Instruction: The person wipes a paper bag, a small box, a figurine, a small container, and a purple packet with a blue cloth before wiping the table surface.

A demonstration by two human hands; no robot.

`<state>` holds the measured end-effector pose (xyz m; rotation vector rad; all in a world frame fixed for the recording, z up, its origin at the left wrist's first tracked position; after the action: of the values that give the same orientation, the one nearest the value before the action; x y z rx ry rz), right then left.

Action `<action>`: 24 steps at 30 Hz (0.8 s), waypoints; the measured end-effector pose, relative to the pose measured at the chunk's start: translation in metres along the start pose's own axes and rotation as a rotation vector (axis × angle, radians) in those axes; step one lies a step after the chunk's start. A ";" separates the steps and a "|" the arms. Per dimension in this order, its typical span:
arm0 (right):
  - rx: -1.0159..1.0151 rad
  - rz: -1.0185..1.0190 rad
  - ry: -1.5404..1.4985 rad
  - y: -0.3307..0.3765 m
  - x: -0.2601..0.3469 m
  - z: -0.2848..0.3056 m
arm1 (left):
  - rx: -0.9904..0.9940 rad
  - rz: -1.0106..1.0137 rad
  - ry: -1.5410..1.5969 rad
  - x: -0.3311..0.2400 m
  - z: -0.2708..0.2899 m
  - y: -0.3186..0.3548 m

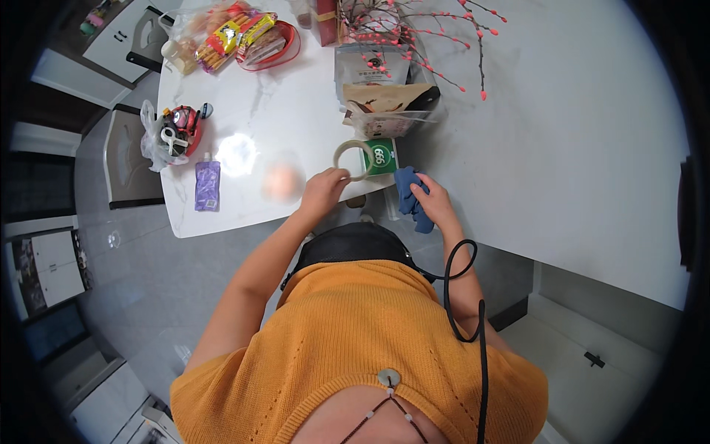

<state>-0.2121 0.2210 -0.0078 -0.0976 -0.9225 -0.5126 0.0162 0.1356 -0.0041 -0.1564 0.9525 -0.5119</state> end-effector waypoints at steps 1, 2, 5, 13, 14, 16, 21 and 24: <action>-0.014 -0.014 -0.014 -0.002 -0.003 -0.002 | -0.044 0.029 -0.003 0.014 0.005 0.007; -0.055 0.011 -0.011 -0.007 -0.005 -0.003 | -0.089 0.058 -0.007 0.031 0.008 0.015; -0.140 0.036 0.018 -0.022 -0.010 -0.006 | -0.098 0.150 -0.146 0.056 0.021 0.025; -0.088 0.018 0.153 -0.052 -0.006 -0.027 | -0.083 0.094 -0.157 0.054 0.000 0.035; -0.076 0.015 0.151 -0.053 -0.009 -0.030 | 0.027 0.123 -0.136 0.046 -0.012 0.027; -0.053 0.011 0.146 -0.055 -0.014 -0.034 | 0.245 0.177 -0.095 0.023 -0.028 0.004; 0.027 0.000 0.123 -0.056 -0.010 -0.041 | 0.175 -0.022 -0.019 0.031 -0.076 -0.026; 0.040 0.010 0.113 -0.056 -0.020 -0.044 | 0.263 0.106 0.120 0.038 -0.088 -0.029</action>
<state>-0.2156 0.1661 -0.0577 -0.0364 -0.8211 -0.4851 -0.0477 0.1003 -0.0730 0.1622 0.9948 -0.5478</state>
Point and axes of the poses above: each hand's wrist, its own y-axis away from the middle knuckle, its own z-axis out of the back of the hand, x = y × z, the point moved 8 cm from there along -y, towards the middle knuckle, and after that the axes turned 13 degrees about -x, right-handed, at the moved point
